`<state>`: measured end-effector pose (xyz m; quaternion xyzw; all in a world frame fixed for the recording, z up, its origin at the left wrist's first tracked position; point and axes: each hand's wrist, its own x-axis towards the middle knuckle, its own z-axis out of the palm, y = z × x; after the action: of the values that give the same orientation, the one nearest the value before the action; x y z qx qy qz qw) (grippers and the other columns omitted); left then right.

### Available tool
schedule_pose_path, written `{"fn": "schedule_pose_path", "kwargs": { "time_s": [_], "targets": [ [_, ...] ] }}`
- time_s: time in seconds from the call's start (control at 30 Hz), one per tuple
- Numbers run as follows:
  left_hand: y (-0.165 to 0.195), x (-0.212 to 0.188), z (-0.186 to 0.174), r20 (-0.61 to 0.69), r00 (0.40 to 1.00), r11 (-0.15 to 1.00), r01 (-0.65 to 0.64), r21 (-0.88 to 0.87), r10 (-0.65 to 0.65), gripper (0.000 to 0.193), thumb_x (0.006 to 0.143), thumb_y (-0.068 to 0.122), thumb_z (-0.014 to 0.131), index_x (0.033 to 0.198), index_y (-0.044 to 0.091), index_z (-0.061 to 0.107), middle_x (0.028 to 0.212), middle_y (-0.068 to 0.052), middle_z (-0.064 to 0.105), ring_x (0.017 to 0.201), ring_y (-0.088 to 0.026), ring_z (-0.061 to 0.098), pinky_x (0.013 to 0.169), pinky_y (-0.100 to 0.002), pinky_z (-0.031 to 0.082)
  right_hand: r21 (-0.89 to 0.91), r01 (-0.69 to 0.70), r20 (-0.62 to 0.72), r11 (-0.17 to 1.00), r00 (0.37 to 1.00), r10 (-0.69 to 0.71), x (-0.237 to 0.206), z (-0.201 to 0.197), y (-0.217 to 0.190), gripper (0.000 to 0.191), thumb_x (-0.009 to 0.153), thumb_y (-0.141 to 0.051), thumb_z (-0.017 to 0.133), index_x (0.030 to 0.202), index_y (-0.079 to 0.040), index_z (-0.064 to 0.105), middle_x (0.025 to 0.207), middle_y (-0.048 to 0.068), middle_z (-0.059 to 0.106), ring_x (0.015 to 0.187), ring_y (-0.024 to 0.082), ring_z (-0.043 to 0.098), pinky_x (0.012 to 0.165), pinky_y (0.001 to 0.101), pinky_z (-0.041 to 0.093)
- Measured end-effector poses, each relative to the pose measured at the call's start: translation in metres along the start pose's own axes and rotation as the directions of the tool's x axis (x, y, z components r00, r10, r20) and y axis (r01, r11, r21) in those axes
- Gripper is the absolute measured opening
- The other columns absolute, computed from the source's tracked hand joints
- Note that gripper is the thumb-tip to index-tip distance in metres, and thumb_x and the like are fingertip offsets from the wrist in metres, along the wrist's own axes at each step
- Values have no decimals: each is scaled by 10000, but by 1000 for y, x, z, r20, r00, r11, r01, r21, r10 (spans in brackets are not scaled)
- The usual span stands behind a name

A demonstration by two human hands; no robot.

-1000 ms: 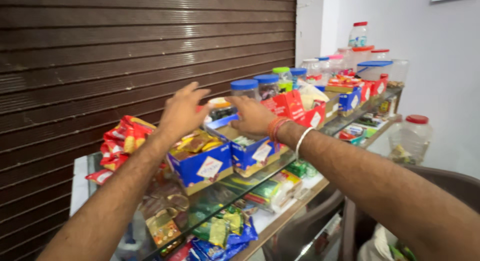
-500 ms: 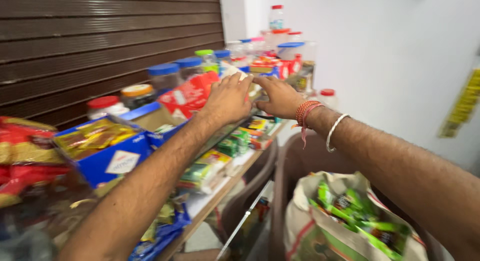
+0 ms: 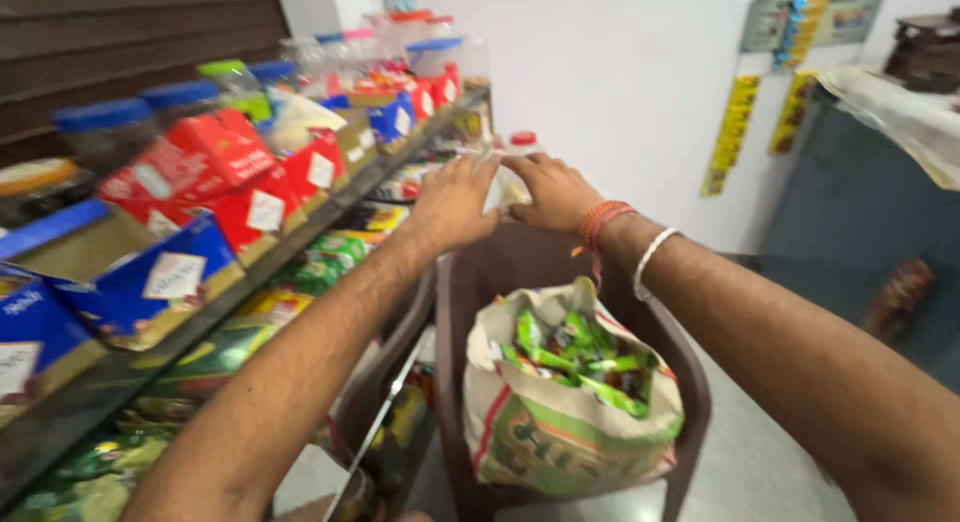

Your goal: The person unpacks various snack items from a large sack placed on a chair. They remove linked packets of Bhujia, green Soya Sticks, and other snacks, placing them on a nearby shelf. They also remove a bundle of plastic spoons and a small plastic container, arranging them on the shelf.

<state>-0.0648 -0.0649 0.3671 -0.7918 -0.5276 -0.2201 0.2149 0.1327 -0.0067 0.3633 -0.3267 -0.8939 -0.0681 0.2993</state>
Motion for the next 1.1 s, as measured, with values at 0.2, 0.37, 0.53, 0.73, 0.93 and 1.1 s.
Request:
{"fn": "schedule_pose_path", "kwargs": {
  "time_s": [0.2,0.37,0.53,0.73,0.93,1.1],
  "targets": [
    [32,2,50,119,993,997,34,-62,-27,919,821,372,764,1559,83,299,1491,-264,438,1349,-420,463,1066,-595,396,-43,-133,123,990,983,137,-39,16,29,811,791,-328,780,1502,-162,427,1422,225,526,1281,450,518,1044,525,447],
    [54,-3,87,165,986,991,49,-125,-28,907,831,347,765,1568,99,298,1486,-249,460,1372,-415,458,1092,-593,386,-34,-161,135,986,977,164,-70,39,53,798,808,-327,780,1490,-109,427,1415,245,535,1296,444,524,1070,502,448],
    [72,-10,131,196,980,990,18,-140,10,924,821,354,770,1572,116,289,1498,-273,437,1377,-422,447,1084,-591,390,9,-239,192,971,953,233,-106,69,74,869,779,-321,795,1512,-97,386,1385,267,531,1257,446,537,1053,495,449],
    [93,-32,186,306,952,970,63,-233,11,915,828,350,763,1579,138,286,1498,-271,442,1377,-426,459,1071,-599,408,119,-283,187,952,948,259,-157,115,94,803,785,-257,770,1495,-103,428,1279,260,605,1167,440,606,1016,482,490],
    [107,-56,217,413,910,957,95,-275,28,914,842,391,756,1586,156,280,1451,-247,489,1340,-417,492,1066,-596,421,133,-313,214,940,935,281,-191,157,99,743,765,-271,799,1406,-85,473,1192,246,661,1121,421,634,987,490,497],
    [114,-72,234,491,871,952,164,-260,-16,891,875,426,743,1591,188,269,1382,-221,532,1325,-396,501,1097,-600,389,167,-399,288,902,894,343,-204,172,87,734,749,-216,776,1411,-98,484,1201,227,674,1127,402,638,971,488,502]
  ]
}}
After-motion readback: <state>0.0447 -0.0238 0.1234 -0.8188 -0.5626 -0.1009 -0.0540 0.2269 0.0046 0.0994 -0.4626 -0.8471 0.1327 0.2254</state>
